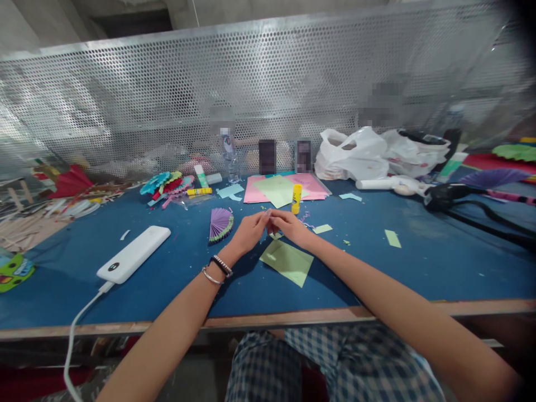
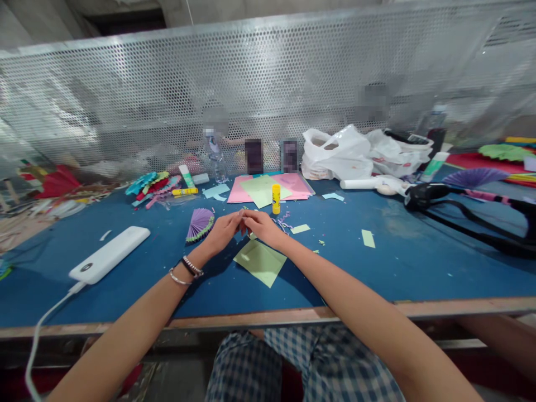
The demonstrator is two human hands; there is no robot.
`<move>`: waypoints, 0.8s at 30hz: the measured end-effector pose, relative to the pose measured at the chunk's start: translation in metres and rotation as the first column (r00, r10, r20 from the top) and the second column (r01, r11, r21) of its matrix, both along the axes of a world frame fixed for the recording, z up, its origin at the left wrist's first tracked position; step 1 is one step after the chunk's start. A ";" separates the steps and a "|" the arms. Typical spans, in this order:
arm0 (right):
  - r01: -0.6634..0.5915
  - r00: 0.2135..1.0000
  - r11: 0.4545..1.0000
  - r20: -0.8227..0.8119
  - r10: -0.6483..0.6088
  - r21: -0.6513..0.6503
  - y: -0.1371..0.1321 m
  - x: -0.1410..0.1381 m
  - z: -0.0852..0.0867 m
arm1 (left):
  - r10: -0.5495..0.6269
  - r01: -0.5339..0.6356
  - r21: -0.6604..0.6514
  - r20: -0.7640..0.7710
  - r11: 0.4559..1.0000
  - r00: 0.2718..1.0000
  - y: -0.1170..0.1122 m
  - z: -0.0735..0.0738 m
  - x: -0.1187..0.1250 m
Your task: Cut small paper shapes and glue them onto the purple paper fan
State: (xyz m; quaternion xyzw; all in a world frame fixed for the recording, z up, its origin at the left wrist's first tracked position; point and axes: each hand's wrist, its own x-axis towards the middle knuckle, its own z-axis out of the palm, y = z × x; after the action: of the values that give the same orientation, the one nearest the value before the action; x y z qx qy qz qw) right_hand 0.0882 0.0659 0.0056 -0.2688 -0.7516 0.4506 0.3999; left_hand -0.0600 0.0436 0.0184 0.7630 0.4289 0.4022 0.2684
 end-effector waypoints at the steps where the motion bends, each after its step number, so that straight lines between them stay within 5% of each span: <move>1: 0.004 1.000 1.000 0.002 -0.004 0.003 0.000 0.000 0.000 | -0.003 0.003 0.006 -0.004 1.000 1.000 0.000 0.000 0.000; 9: 0.038 0.995 0.996 -0.086 -0.045 -0.083 -0.001 -0.001 0.002 | 0.058 -0.055 -0.033 0.084 0.998 0.995 0.005 -0.005 0.000; 13: 0.093 0.994 0.995 -0.047 -0.094 -0.023 0.001 0.000 0.001 | 0.106 -0.102 -0.046 0.097 0.994 0.990 0.004 -0.003 0.000; 24: 0.225 0.959 0.967 0.148 -0.241 0.117 0.005 0.001 -0.004 | 0.263 -0.258 0.219 0.009 0.941 0.965 0.009 -0.006 -0.005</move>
State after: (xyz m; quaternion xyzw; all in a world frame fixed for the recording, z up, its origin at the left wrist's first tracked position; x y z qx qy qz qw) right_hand 0.0890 0.0707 0.0019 -0.3709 -0.7657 0.3393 0.4012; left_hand -0.0645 0.0530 0.0123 0.7285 0.4820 0.4710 0.1230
